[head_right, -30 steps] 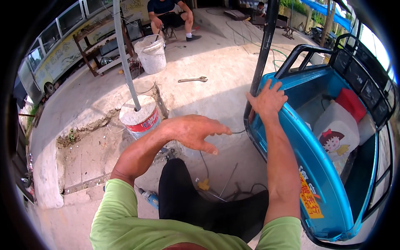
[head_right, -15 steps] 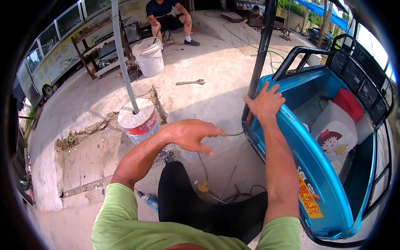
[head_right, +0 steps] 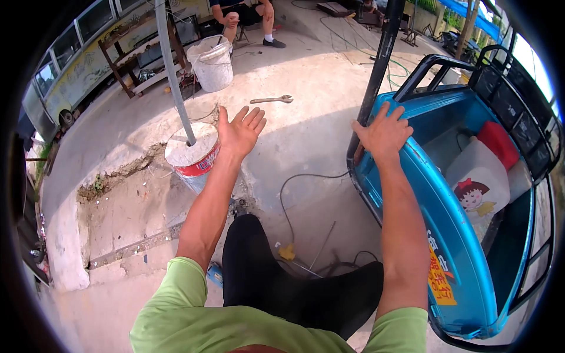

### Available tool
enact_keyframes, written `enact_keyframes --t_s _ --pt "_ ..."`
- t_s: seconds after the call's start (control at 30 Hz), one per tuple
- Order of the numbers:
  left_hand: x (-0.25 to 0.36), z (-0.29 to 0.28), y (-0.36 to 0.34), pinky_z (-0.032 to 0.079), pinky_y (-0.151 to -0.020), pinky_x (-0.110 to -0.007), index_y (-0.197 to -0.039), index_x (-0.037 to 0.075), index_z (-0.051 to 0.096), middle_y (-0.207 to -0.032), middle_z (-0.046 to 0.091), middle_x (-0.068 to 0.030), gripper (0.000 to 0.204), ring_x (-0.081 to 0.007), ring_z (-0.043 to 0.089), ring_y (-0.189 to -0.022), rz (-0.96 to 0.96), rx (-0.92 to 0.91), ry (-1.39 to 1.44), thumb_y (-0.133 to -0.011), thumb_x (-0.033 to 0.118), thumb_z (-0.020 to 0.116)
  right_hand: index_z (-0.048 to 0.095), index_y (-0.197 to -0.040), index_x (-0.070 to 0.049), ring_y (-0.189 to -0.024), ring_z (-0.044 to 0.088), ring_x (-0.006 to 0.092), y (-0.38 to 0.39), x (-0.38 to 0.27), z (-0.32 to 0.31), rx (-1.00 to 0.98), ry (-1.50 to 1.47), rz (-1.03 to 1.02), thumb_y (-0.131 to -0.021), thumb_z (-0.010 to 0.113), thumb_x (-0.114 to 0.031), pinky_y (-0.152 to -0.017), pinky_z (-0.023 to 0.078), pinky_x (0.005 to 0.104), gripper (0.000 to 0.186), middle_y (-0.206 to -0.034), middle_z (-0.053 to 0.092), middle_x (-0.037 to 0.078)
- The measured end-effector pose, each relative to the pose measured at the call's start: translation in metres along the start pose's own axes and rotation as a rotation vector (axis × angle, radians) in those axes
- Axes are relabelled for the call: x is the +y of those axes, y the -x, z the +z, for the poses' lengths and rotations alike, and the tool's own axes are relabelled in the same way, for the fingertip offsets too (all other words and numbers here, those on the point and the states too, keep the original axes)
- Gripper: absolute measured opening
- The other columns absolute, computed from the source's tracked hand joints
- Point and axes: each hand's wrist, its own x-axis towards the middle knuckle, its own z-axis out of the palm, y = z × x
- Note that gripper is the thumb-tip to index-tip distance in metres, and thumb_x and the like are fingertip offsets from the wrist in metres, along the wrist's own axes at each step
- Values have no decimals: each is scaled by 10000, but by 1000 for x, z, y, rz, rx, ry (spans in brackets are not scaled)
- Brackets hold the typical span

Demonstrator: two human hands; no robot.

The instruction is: The person aligns the rear panel of a blue vehicle, gestures by hand, and drills holes into the metal panel using an electric drill.

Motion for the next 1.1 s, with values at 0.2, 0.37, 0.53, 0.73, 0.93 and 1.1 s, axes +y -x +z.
enact_keyframes --t_s 0.2,0.37,0.53,0.73,0.93,1.1 --pt "-3 -19 -8 278 -1262 -514 -1648 -14 80 -1680 193 -298 1052 -421 294 -1539 19 21 -8 -999 731 440 464 -1515 -73 -1095 617 417 1 -4 -4 -51 -20 -6 -774 681 -783 -903 446 501 1049 -1466 454 272" --pt "-6 -57 -12 330 -1233 -536 -1636 -32 121 -1661 236 -314 1020 -446 336 -1515 30 80 0 -1009 699 456 458 -1524 -62 -1123 606 421 2 -3 -10 -30 -15 -10 -783 665 -791 -894 455 496 1060 -1468 449 270" --pt "-7 -120 -10 295 -1251 -512 -1647 -17 115 -1676 227 -287 1004 -426 331 -1524 18 284 34 -1014 693 437 449 -1553 -96 -1060 613 407 1 -2 0 -60 -1 -1 -781 635 -825 -873 455 516 1079 -1361 503 231" --pt "-18 -180 12 315 -1235 -527 -1640 -28 133 -1676 237 -279 1023 -426 357 -1510 25 293 33 -1000 702 458 461 -1525 -76 -1069 608 403 3 1 -14 -77 -39 8 -766 669 -786 -891 436 489 1060 -1377 492 238" --pt "-61 -250 64 304 -1237 -539 -1653 -5 54 -1698 193 -265 1077 -431 312 -1531 -79 553 63 -983 740 448 468 -1499 -54 -1108 599 409 0 0 -10 -81 -64 21 -753 704 -746 -922 420 478 1045 -1406 476 255" --pt "-81 -295 91 290 -1242 -544 -1660 22 34 -1711 159 -253 1052 -432 278 -1548 -158 572 83 -994 732 432 470 -1493 -48 -1138 594 419 4 -4 -16 -97 -77 9 -752 699 -761 -929 427 485 1053 -1413 476 274"
